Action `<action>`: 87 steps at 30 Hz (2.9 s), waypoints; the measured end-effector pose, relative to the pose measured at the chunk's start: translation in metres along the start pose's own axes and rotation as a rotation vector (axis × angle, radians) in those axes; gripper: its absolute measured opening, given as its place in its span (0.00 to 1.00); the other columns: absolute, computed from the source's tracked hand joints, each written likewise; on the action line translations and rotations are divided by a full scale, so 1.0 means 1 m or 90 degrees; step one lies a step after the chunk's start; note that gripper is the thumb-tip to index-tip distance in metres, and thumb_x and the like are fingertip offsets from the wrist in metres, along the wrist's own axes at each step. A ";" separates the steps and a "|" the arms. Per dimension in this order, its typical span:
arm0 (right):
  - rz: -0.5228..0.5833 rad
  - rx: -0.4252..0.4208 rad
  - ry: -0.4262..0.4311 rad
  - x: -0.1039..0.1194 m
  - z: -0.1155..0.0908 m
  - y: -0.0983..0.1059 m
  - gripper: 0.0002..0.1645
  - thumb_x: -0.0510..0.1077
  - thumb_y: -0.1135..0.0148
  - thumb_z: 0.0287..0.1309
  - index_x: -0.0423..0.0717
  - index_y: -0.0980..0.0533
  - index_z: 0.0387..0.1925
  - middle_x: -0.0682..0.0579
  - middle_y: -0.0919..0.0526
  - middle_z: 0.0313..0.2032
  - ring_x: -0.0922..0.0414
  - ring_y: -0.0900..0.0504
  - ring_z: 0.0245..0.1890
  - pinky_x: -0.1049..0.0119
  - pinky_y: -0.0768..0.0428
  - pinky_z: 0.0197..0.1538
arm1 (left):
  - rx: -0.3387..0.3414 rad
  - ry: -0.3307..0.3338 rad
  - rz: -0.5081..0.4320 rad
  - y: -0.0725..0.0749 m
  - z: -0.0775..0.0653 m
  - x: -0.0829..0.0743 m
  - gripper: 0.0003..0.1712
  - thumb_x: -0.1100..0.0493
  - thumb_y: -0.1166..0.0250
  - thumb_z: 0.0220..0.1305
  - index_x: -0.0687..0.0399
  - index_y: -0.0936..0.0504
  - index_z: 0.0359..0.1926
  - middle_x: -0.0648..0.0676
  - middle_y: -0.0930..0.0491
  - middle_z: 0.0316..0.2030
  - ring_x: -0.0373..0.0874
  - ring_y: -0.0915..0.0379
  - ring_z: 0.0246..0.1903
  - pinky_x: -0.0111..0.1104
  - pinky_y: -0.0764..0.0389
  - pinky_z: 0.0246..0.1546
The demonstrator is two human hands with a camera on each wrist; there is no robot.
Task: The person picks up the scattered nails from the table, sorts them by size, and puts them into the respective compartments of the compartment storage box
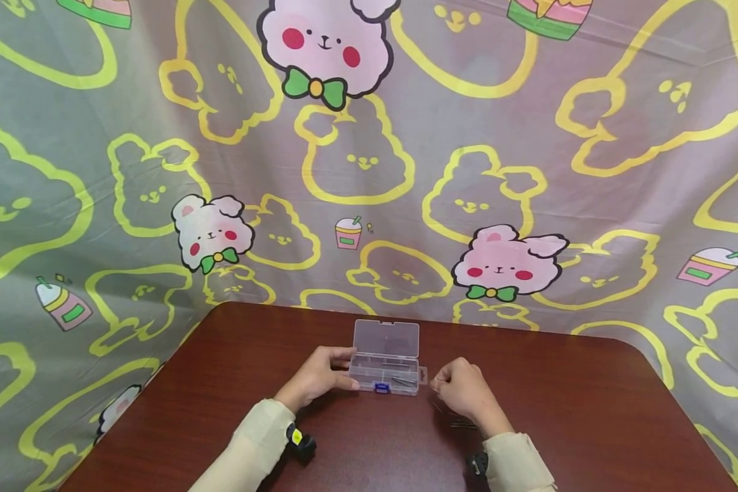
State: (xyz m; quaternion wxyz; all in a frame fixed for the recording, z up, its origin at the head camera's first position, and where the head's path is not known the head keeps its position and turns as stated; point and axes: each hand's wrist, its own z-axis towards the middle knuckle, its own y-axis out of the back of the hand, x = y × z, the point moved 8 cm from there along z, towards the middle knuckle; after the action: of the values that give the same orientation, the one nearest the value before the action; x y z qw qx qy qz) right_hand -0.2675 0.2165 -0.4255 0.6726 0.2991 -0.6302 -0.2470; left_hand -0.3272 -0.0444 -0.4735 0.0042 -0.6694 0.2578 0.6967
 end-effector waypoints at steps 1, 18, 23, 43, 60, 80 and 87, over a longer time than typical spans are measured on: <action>-0.003 -0.001 0.002 0.000 -0.001 0.001 0.14 0.31 0.37 0.58 0.43 0.19 0.18 0.56 0.22 0.21 0.58 0.29 0.22 0.62 0.30 0.30 | 0.000 0.000 -0.001 0.000 0.000 0.000 0.41 0.67 0.19 0.48 0.62 0.23 0.65 0.60 0.23 0.59 0.55 0.26 0.56 0.40 0.18 0.44; -0.043 0.024 -0.049 -0.028 -0.025 0.015 0.13 0.34 0.34 0.60 0.46 0.18 0.20 0.57 0.20 0.23 0.58 0.27 0.25 0.61 0.27 0.34 | -0.003 -0.003 0.006 0.001 0.000 0.000 0.41 0.66 0.19 0.48 0.61 0.23 0.65 0.59 0.22 0.59 0.54 0.25 0.54 0.39 0.18 0.44; -0.051 0.019 -0.031 -0.034 -0.034 0.022 0.14 0.35 0.34 0.60 0.47 0.20 0.19 0.58 0.24 0.19 0.59 0.29 0.23 0.64 0.30 0.30 | -0.006 -0.003 0.007 0.001 0.000 -0.001 0.41 0.66 0.19 0.47 0.62 0.23 0.65 0.59 0.22 0.58 0.54 0.25 0.54 0.39 0.18 0.44; -0.083 0.023 -0.045 -0.056 -0.047 0.027 0.10 0.36 0.30 0.55 0.52 0.17 0.22 0.59 0.19 0.24 0.58 0.27 0.29 0.58 0.27 0.37 | -0.002 -0.001 0.010 0.001 0.000 0.001 0.41 0.66 0.19 0.49 0.61 0.24 0.66 0.59 0.24 0.61 0.55 0.26 0.56 0.40 0.18 0.44; -0.108 0.018 -0.018 -0.057 -0.046 0.023 0.15 0.36 0.22 0.42 0.51 0.22 0.18 0.61 0.22 0.18 0.59 0.27 0.25 0.59 0.28 0.33 | -0.006 0.004 0.006 0.000 -0.001 0.002 0.41 0.66 0.19 0.48 0.60 0.23 0.65 0.59 0.23 0.60 0.56 0.26 0.56 0.40 0.17 0.43; -0.115 0.079 -0.040 -0.055 -0.046 0.016 0.14 0.31 0.36 0.52 0.48 0.26 0.18 0.57 0.29 0.19 0.58 0.32 0.23 0.61 0.32 0.30 | -0.006 -0.004 0.009 0.001 -0.001 -0.001 0.41 0.66 0.19 0.48 0.61 0.23 0.65 0.59 0.23 0.59 0.55 0.26 0.55 0.40 0.17 0.43; -0.102 0.066 -0.028 -0.053 -0.046 0.020 0.12 0.29 0.39 0.50 0.48 0.26 0.21 0.57 0.27 0.22 0.58 0.29 0.26 0.61 0.30 0.32 | -0.005 0.001 0.008 0.000 -0.001 0.000 0.41 0.67 0.19 0.48 0.61 0.23 0.65 0.60 0.23 0.59 0.55 0.26 0.55 0.40 0.17 0.43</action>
State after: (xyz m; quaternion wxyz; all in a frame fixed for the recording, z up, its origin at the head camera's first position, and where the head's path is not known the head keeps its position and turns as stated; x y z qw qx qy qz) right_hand -0.2271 0.2727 -0.4492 0.6204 0.3772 -0.6308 -0.2737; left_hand -0.3263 -0.0449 -0.4734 -0.0033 -0.6685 0.2592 0.6971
